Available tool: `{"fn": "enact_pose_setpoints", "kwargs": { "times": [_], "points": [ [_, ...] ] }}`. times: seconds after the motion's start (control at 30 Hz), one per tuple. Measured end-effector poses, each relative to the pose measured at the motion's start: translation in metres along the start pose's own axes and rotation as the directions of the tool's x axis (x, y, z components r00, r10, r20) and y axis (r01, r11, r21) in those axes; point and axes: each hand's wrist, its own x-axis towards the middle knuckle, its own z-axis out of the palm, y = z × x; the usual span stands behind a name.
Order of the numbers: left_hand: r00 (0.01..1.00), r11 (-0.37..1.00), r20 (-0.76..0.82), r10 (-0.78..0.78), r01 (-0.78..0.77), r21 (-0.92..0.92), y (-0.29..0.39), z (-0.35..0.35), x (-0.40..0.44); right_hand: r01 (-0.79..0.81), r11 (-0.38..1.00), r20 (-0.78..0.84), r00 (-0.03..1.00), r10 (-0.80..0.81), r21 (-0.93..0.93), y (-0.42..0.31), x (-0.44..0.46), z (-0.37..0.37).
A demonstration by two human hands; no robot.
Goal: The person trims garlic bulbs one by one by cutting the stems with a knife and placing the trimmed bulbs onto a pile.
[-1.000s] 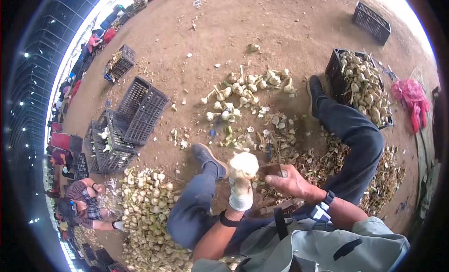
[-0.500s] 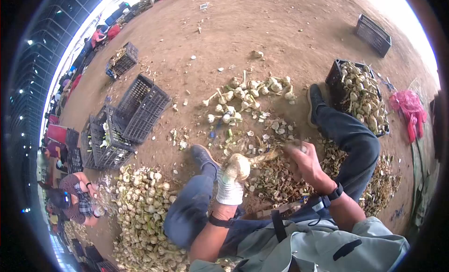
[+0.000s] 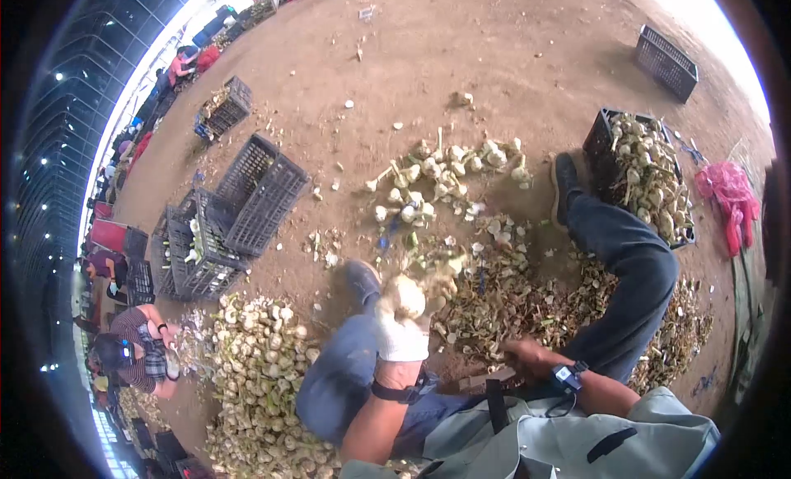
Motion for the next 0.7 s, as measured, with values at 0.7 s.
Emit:
{"fn": "enact_pose_setpoints", "kwargs": {
  "times": [0.7],
  "points": [
    [0.864,0.928,0.363,0.350,-0.373,-0.007,0.141,0.011,-0.020,-0.001,0.585,-0.495,0.533,-0.686,-0.811,-0.213,0.208,-0.200]
  ]
}}
